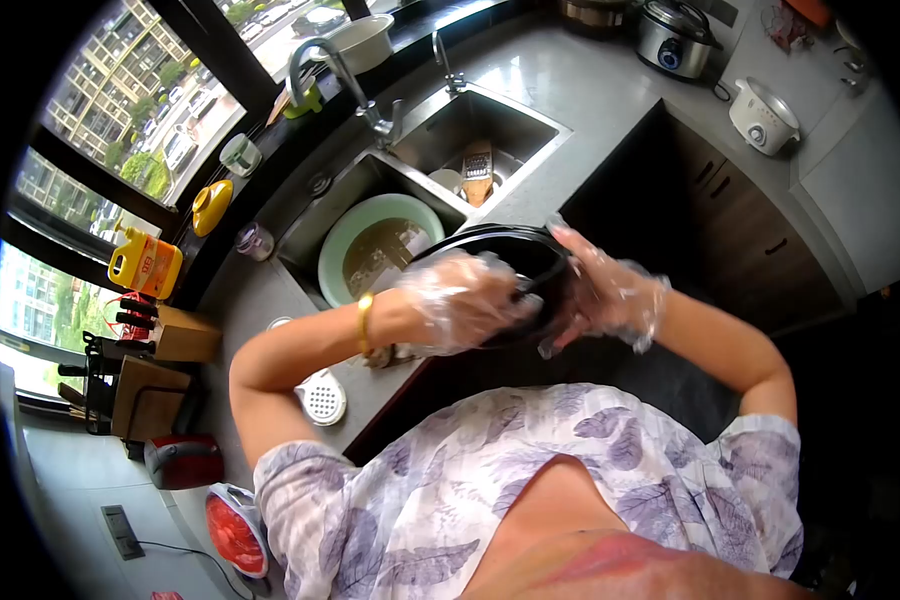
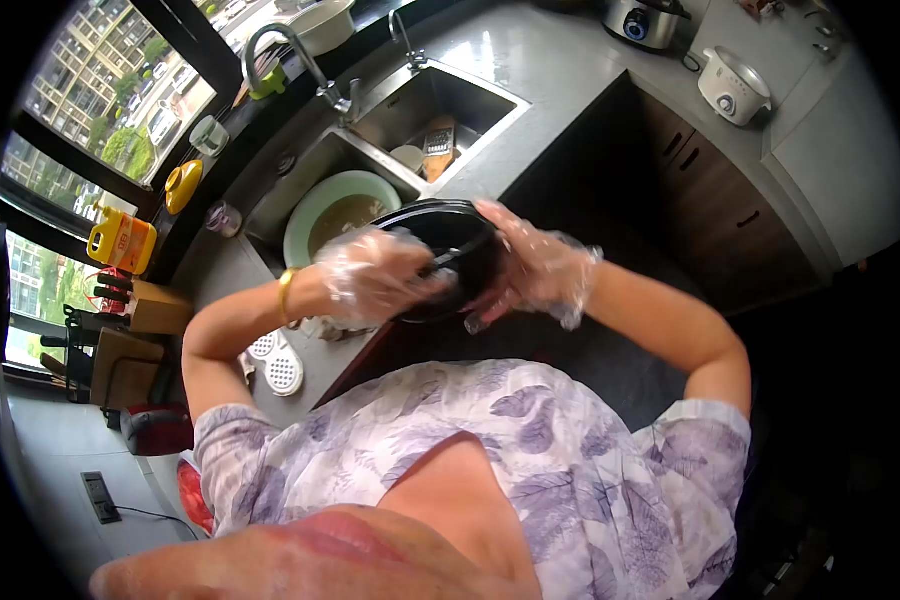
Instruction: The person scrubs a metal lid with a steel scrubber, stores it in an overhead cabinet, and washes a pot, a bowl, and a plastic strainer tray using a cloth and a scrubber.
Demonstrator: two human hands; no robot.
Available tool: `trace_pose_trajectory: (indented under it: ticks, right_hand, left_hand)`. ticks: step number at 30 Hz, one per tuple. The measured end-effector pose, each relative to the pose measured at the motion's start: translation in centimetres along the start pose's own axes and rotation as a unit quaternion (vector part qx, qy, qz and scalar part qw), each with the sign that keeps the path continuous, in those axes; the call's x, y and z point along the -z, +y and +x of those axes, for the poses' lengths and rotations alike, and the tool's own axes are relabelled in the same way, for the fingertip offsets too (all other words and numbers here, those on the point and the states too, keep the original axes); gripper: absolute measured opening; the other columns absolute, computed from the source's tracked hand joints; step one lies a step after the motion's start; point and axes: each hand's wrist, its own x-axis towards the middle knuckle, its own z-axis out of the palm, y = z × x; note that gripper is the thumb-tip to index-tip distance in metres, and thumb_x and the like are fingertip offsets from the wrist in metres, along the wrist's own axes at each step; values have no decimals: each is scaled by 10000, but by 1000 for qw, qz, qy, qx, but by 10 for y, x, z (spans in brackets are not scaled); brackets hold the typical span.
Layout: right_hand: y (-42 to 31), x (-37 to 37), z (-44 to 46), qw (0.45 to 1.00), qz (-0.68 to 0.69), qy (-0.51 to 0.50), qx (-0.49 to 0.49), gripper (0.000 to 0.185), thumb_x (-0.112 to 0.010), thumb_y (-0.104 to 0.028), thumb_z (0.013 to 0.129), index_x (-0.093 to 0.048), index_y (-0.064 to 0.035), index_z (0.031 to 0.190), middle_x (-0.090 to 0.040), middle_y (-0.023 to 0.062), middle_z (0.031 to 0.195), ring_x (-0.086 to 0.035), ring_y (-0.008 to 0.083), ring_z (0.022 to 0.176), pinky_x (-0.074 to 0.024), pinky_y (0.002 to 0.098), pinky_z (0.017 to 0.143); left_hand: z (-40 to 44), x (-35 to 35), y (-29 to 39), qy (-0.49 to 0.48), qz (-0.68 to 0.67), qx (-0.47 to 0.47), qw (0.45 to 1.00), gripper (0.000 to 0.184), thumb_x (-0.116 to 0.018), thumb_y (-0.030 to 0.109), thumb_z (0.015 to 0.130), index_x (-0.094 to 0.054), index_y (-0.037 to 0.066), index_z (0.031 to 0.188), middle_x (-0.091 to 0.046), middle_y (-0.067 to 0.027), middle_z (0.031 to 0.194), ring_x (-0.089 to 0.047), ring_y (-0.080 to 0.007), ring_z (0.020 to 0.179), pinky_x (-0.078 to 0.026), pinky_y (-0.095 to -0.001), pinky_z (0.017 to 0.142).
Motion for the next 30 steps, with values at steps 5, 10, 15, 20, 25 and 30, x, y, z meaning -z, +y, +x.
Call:
trace_pose_trajectory:
  ticks: [5, 10, 15, 20, 25, 30]
  right_hand:
    - [10, 78, -50, 977, 180, 103, 49, 569, -528, -384, 808, -380, -30, 1229, -544, 213, 1082, -599, 352, 889, -522, 515, 710]
    - [19, 152, -64, 875, -259, 113, 393, 291, -651, 70, 646, -524, 21, 904, -572, 126, 865, -619, 203, 773, -550, 322, 667]
    - [-4, 187, -20, 946, 28, 202, 251, 283, -601, 89, 654, -491, 19, 905, -547, 86, 759, -607, 185, 686, -568, 326, 617]
    - [-48, 182, 20, 951, 58, 203, 224, 251, -547, 24, 645, -498, -2, 890, -549, 87, 767, -585, 210, 618, -547, 347, 525]
    - [-68, 206, 81, 963, -85, 151, 208, 165, -582, -5, 629, -550, -43, 787, -547, 60, 727, -560, 184, 639, -486, 316, 566]
    - [-90, 178, 96, 966, -90, 189, 151, 74, -538, -83, 691, -532, -30, 742, -549, 62, 728, -570, 217, 639, -495, 309, 581]
  left_hand:
    - [125, -10, 15, -90, -196, -135, 967, 313, -548, 183, 739, -547, 69, 1031, -524, -70, 840, -552, -162, 623, -455, -291, 495]
    - [171, -31, 22, -15, -209, -61, 976, 180, -534, 210, 801, -572, 34, 814, -493, -51, 603, -552, -168, 533, -421, -290, 416]
    - [171, -60, 25, 18, -190, 85, 978, 229, -562, 255, 790, -529, 29, 776, -490, -51, 594, -558, -182, 555, -422, -304, 466]
    - [157, -98, 13, 79, -173, 191, 963, 234, -580, 276, 772, -508, 53, 774, -511, -45, 609, -556, -188, 573, -409, -309, 578]
    - [134, -137, -7, 192, -148, 260, 935, 368, -657, 356, 701, -515, 73, 886, -550, -19, 673, -582, -180, 643, -413, -457, 858]
    - [92, -94, -34, 176, -165, 443, 864, 639, -560, 575, 725, -491, 130, 1179, -447, -93, 1279, -408, -275, 1201, -233, -530, 1012]
